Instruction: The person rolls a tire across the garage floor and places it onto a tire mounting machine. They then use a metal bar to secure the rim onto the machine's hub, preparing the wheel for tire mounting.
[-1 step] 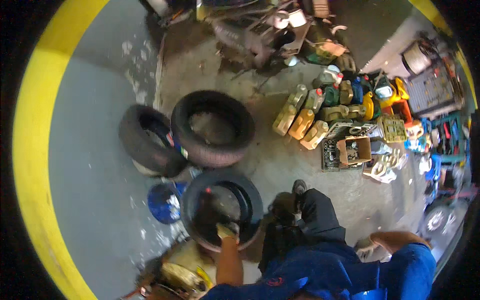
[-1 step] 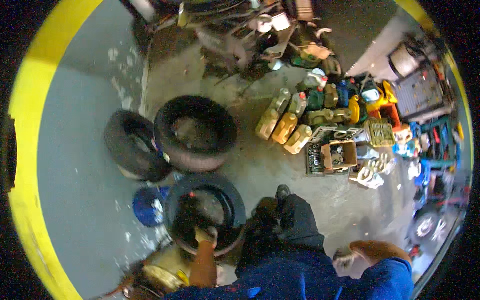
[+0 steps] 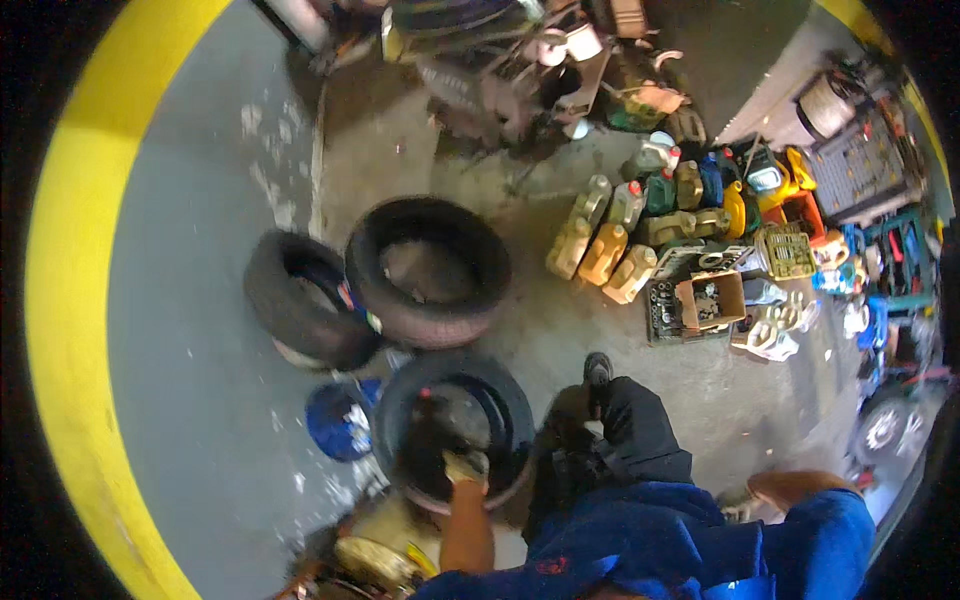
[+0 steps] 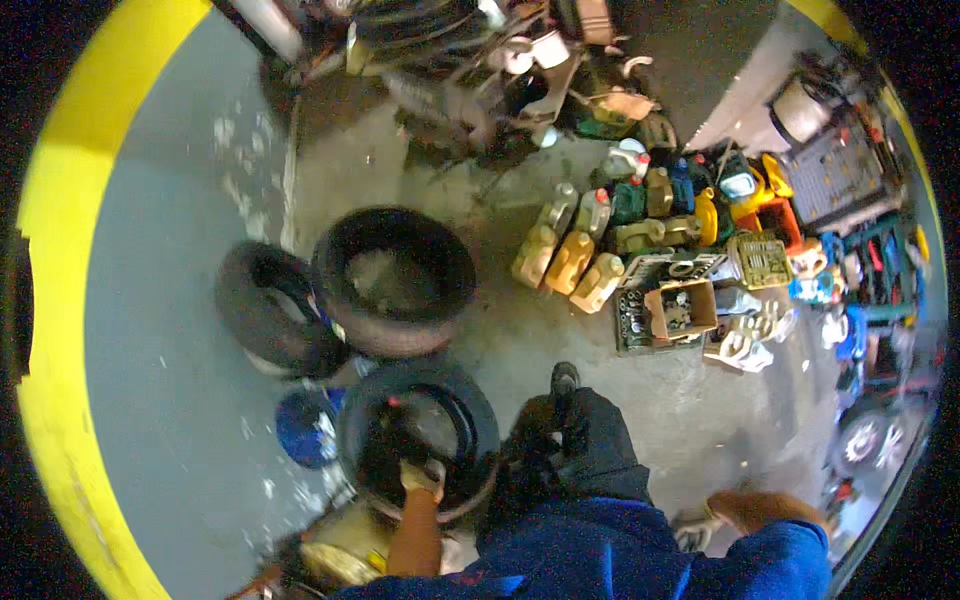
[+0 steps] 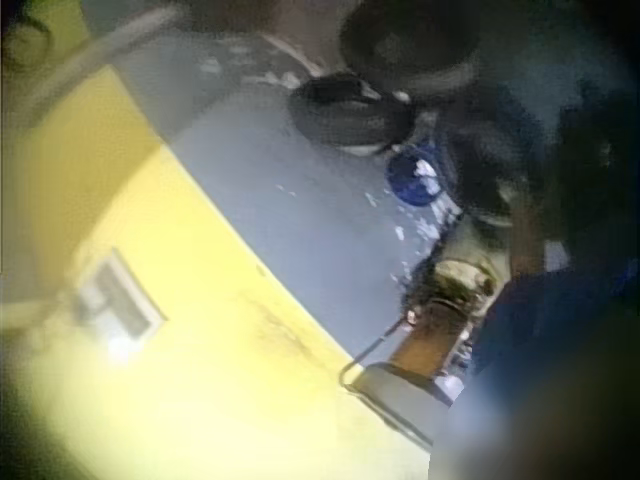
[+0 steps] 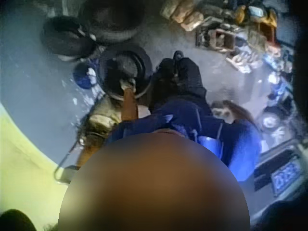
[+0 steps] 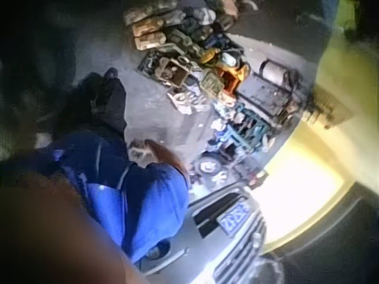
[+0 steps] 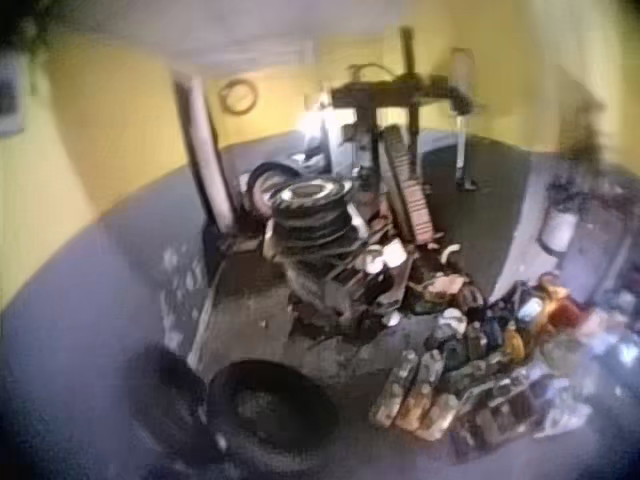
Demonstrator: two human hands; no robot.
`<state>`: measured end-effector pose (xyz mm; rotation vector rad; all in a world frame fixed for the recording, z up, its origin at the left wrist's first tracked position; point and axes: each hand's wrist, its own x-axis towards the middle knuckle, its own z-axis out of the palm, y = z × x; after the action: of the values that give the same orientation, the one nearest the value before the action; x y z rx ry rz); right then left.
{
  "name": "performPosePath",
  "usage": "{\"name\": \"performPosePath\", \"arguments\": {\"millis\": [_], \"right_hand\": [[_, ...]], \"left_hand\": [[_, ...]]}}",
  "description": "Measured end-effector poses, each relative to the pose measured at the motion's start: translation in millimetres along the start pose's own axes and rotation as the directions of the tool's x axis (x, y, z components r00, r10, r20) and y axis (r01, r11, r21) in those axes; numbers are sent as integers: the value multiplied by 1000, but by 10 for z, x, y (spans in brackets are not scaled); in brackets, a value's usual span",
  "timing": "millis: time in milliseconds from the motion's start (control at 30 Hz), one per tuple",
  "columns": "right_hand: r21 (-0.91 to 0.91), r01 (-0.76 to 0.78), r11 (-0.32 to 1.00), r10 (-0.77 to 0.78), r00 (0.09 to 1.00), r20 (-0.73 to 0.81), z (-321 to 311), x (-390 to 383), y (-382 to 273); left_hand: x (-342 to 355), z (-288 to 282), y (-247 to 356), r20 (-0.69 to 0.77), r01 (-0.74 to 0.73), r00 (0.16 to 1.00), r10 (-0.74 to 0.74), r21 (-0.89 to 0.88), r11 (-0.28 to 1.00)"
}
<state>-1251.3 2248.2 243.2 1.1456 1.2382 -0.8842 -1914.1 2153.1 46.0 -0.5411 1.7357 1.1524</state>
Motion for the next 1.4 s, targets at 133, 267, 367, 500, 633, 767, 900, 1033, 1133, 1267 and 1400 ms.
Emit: {"name": "performPosePath", "arguments": {"millis": [133,267,367,500,633,767,900,1033,1133,1267,1400], "right_hand": [[338,-81,938,103,994,-47,310,-209,309],[577,-58,815,128,988,-81,276,-307,148],[640,26,768,86,986,-144,-157,-350,-40],[681,101,725,75,972,-224,-730,-442,-97],[655,94,750,109,959,-263,-1197,-610,80],[578,26,815,157,952,-263,-1724,-884,407],[456,-17,890,169,940,-295,-2610,-1078,498],[214,-23,977,92,943,-319,-3763,-1271,206],[-196,54,979,-102,964,-247,-4852,-1160,-309],[-810,367,458,-430,889,159,-6177,-435,-1261],[-700,197,687,-279,960,-4,-7211,690,-3099]], "left_hand": [[-1175,1111,970,-2,60,998,-60,-99,993],[-1674,1855,1760,44,-39,998,39,8,999],[-1085,1723,2190,56,-115,992,114,5,993],[-1598,2304,2676,-35,-203,979,201,-132,970],[-1392,2179,2751,-60,-175,984,165,-225,959],[-1176,2276,2957,-250,-65,966,61,-10,998],[49,2133,2965,40,5,999,-3,-53,999],[1031,2546,3000,67,-245,969,239,407,880],[2357,2691,2588,144,-336,818,557,906,258],[2672,2694,2525,-71,-246,915,398,683,687],[2509,2406,2835,-149,-116,952,266,629,769]]}}
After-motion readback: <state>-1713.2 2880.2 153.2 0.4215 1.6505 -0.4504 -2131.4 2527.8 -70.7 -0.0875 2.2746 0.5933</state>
